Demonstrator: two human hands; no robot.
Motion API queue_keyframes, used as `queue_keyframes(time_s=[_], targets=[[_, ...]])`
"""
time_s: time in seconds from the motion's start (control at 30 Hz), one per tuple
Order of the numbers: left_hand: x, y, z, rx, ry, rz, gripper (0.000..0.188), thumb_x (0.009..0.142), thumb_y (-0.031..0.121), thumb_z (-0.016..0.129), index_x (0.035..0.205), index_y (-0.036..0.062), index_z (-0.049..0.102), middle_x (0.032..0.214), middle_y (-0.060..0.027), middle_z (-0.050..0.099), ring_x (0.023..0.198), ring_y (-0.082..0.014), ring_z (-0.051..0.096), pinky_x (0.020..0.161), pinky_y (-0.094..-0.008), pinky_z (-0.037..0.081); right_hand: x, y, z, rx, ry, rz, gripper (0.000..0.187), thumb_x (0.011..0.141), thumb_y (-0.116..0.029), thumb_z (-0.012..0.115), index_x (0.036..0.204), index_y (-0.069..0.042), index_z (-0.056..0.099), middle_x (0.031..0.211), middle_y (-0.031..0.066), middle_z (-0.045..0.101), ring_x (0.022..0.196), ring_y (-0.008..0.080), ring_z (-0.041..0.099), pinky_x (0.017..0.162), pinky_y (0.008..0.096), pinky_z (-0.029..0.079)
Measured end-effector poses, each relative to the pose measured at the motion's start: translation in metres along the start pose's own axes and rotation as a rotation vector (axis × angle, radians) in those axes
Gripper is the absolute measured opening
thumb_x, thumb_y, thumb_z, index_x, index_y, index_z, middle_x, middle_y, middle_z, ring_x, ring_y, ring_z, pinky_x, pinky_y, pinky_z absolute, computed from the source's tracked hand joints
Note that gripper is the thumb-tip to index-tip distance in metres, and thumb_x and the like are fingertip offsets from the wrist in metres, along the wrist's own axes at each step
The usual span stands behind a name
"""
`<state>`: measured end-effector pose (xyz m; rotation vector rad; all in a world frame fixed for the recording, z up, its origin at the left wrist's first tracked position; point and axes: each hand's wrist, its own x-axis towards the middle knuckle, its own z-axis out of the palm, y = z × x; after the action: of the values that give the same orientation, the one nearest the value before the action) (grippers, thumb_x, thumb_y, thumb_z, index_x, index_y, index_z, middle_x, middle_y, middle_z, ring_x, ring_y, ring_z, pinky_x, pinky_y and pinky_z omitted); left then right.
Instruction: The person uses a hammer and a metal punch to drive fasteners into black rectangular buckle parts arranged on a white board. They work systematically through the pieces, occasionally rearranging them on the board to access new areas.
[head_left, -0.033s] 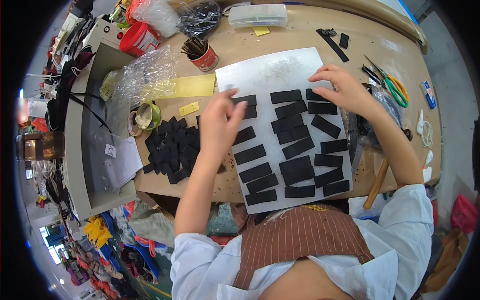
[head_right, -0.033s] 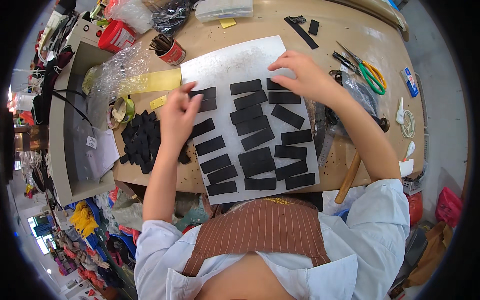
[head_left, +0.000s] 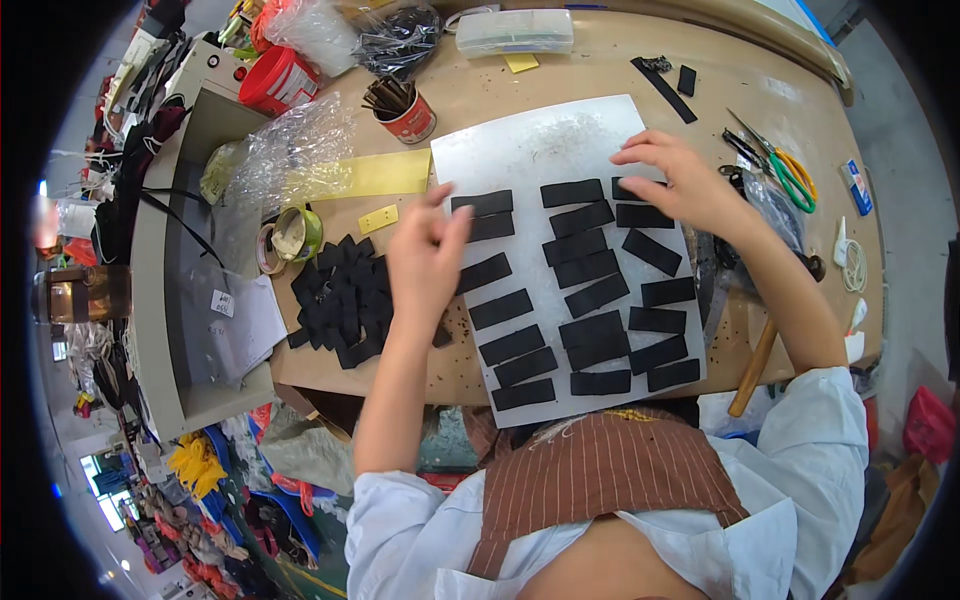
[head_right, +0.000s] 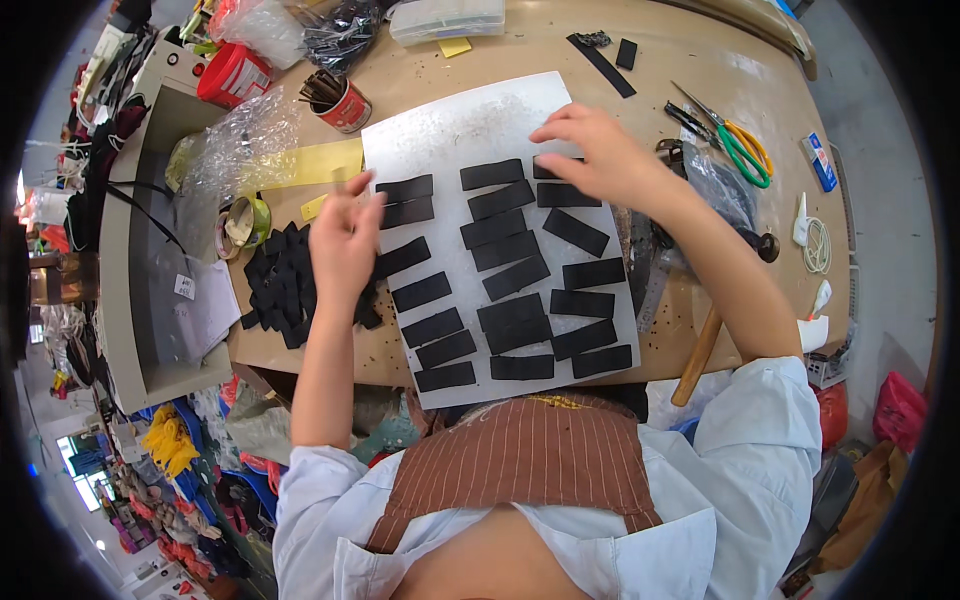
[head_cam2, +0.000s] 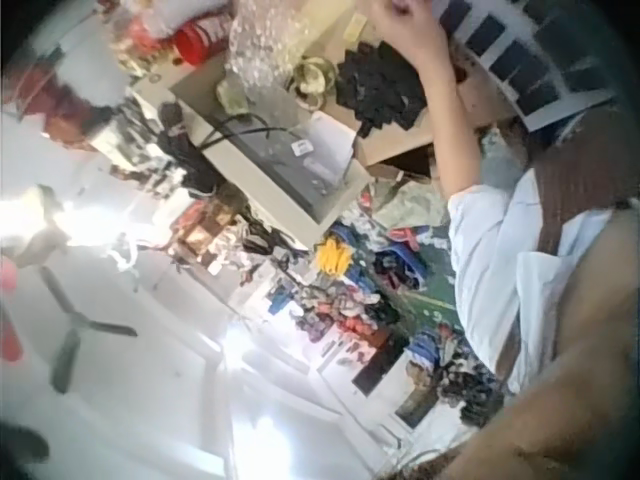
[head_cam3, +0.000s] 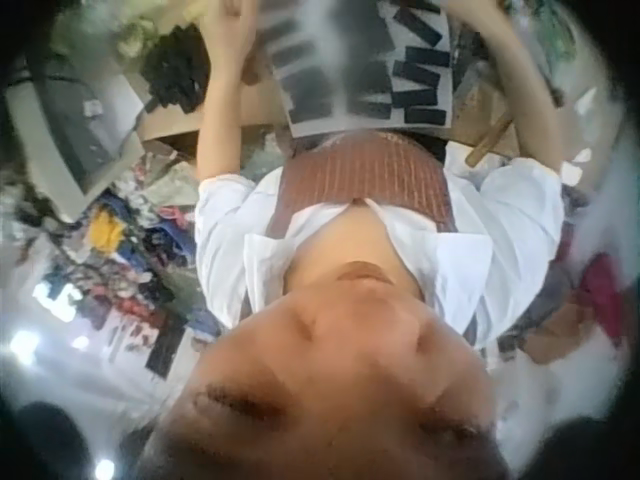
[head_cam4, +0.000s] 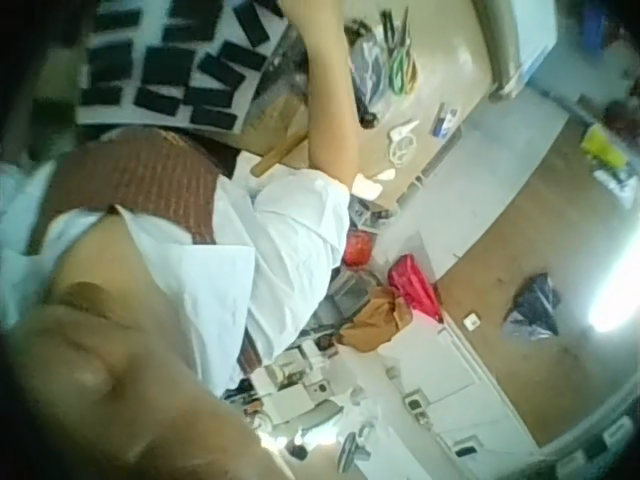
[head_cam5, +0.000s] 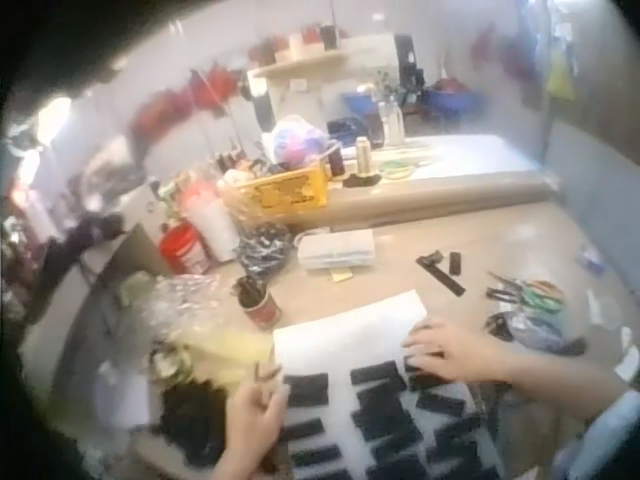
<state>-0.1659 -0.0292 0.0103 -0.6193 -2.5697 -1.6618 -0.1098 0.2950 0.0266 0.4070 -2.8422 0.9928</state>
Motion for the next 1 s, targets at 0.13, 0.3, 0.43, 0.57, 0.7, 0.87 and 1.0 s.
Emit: queue_keyframes(time_s=[0.13, 0.3, 0.43, 0.57, 0.7, 0.87, 1.0], targets=[[-0.026, -0.022, -0.004, -0.564, 0.324, -0.182, 0.024, 0.099, 0.02, 0.05, 0.107, -0.003, 0.05, 0.126, -0.0207, 0.053, 0.128, -0.0302, 0.045, 0.105, -0.0417, 0.034, -0.001, -0.02, 0.034, -0.186, 0.013, -0.147, 0.055, 0.086, -0.037, 0.065, 0.13, -0.007, 0.053, 0.137, 0.0259, 0.044, 0.128, 0.0412, 0.04, 0.107, 0.0437, 0.033], [-0.04, 0.001, 0.023, -1.013, 0.273, -0.332, 0.027, 0.103, 0.024, 0.036, 0.11, -0.0015, 0.04, 0.143, -0.0246, 0.036, 0.136, -0.0308, 0.032, 0.114, -0.0429, 0.021, -0.003, -0.042, 0.039, -0.218, -0.024, -0.114, 0.063, 0.088, -0.039, 0.062, 0.139, -0.007, 0.043, 0.145, 0.027, 0.034, 0.134, 0.0436, 0.031, 0.11, 0.0471, 0.027], [-0.051, -0.01, 0.031, -0.66, 0.178, -0.028, 0.017, 0.102, 0.02, 0.036, 0.101, 0.0027, 0.039, 0.145, -0.0263, 0.033, 0.14, -0.0311, 0.025, 0.116, -0.0428, 0.013, -0.036, -0.047, -0.004, -0.08, 0.07, 0.115, 0.053, 0.087, -0.025, 0.064, 0.134, -0.006, 0.047, 0.143, 0.0223, 0.039, 0.132, 0.0375, 0.037, 0.108, 0.0405, 0.032], [-0.045, -0.023, 0.029, -0.727, 0.171, 0.035, 0.021, 0.103, 0.023, 0.036, 0.093, 0.0049, 0.04, 0.145, -0.027, 0.032, 0.14, -0.0335, 0.025, 0.115, -0.0423, 0.018, -0.11, -0.048, -0.026, -0.165, 0.291, 0.287, 0.042, 0.086, -0.009, 0.061, 0.127, -0.002, 0.053, 0.136, 0.0196, 0.047, 0.127, 0.0338, 0.044, 0.106, 0.0386, 0.033], [-0.015, -0.014, 0.008, -0.412, -0.044, -0.008, 0.016, 0.098, 0.017, 0.043, 0.095, 0.0034, 0.036, 0.142, -0.0239, 0.04, 0.136, -0.0321, 0.034, 0.108, -0.0417, 0.027, -0.198, -0.052, -0.01, -0.207, 0.535, 0.47, 0.038, 0.087, -0.005, 0.058, 0.124, -0.001, 0.053, 0.131, 0.0178, 0.05, 0.123, 0.0301, 0.048, 0.103, 0.0381, 0.035], [-0.006, -0.019, 0.008, 0.001, -0.184, 0.18, 0.018, 0.097, 0.016, 0.046, 0.095, 0.0021, 0.036, 0.127, -0.0282, 0.053, 0.134, -0.0405, 0.036, 0.106, -0.0444, 0.029, -0.256, -0.049, 0.03, -0.193, 0.533, 0.845, 0.044, 0.088, -0.005, 0.057, 0.13, -0.001, 0.046, 0.118, 0.0155, 0.053, 0.112, 0.0241, 0.051, 0.098, 0.0346, 0.038], [-0.023, -0.014, 0.013, 0.005, -0.068, 0.148, 0.02, 0.099, 0.019, 0.042, 0.099, -0.0009, 0.041, 0.126, -0.0256, 0.055, 0.13, -0.0377, 0.041, 0.104, -0.0415, 0.032, -0.265, -0.028, 0.044, 0.062, 0.571, 0.821, 0.046, 0.089, -0.005, 0.056, 0.132, 0.001, 0.043, 0.109, 0.009, 0.052, 0.099, 0.0163, 0.05, 0.09, 0.0281, 0.04]])
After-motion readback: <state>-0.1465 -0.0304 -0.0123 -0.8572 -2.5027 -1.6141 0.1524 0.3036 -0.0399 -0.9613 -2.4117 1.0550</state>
